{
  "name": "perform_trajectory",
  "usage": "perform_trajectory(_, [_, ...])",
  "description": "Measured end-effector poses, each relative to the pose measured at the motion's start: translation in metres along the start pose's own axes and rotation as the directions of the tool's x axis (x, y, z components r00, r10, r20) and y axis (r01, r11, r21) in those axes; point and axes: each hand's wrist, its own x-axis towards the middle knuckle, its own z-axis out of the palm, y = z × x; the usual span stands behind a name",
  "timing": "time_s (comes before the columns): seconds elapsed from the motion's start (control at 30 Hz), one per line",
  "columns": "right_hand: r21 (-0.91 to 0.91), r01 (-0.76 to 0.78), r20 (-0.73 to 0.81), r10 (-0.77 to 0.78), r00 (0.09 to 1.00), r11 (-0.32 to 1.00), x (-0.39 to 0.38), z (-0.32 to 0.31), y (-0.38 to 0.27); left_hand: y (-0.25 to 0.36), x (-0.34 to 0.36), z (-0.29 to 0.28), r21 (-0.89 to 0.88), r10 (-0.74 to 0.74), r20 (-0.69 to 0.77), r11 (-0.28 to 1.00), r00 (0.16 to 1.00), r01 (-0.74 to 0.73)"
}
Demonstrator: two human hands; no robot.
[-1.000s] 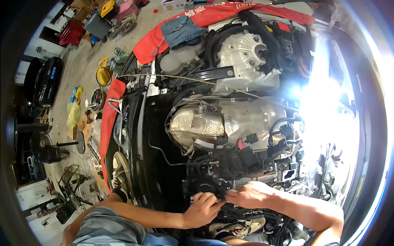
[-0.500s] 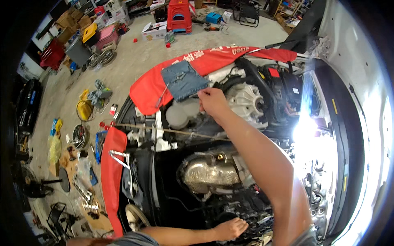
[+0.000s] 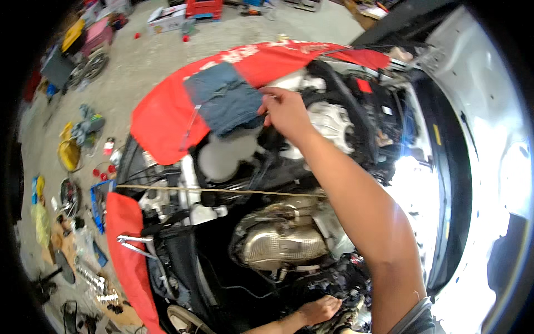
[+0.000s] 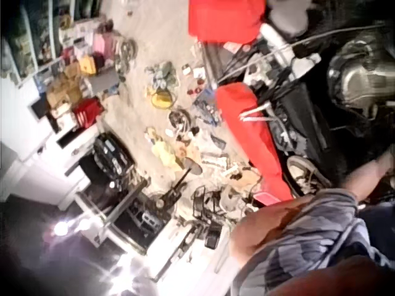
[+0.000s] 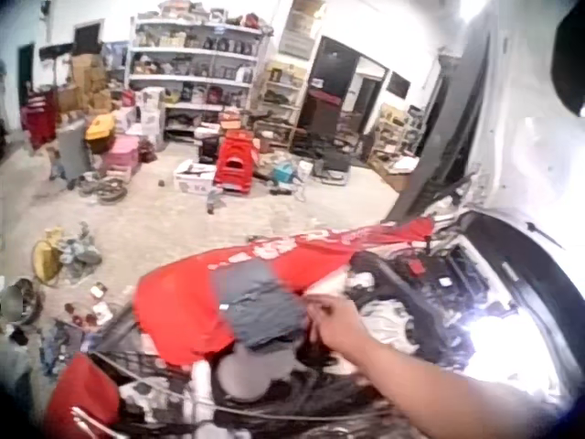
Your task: The person works on a car engine, disconnecting electrical connectors using a small tool, unfastening engine components and bolts by hand, and placing bolts onto a cloth.
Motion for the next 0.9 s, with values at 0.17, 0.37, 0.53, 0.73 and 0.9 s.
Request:
perform_trajectory(0.17, [-0.315, 0.134, -0.004, -0.142, 0.99, 0.94, -0.168, -0.117, -0.025, -0.006, 0.002, -0.03, 0.057, -0.06, 0.167, 0.997, 0.984, 0.051])
perform_trajectory(0.37, [-0.358, -0.211, -0.581, -0.04, 0.813, 0.91, -0.351, -0.313, 0.066, -0.01, 0.012, -0.033, 0.029, -0.009, 0.247, 1.0, 0.969, 0.002])
perform_trajectory(0.53, [-0.043, -0.75, -0.561, 0.606, 0.564, 0.66, -0.469, -0.368, 0.201, -0.002, 0.034, -0.045, -0.019, -0.04, 0.241, 0.999, 0.97, 0.046])
perform_trajectory(0.73, [0.523, -0.648, -0.269, 0.829, 0.491, 0.553, -0.487, -0.352, 0.269, 0.052, 0.107, -0.021, -0.023, -0.369, 0.175, 0.925, 0.913, 0.378])
perform_trajectory(0.9, [0.662, -0.582, -0.193, 0.858, 0.477, 0.472, -0.484, -0.346, 0.295, 0.047, 0.168, 0.046, 0.246, -0.744, 0.29, 0.666, 0.602, 0.705])
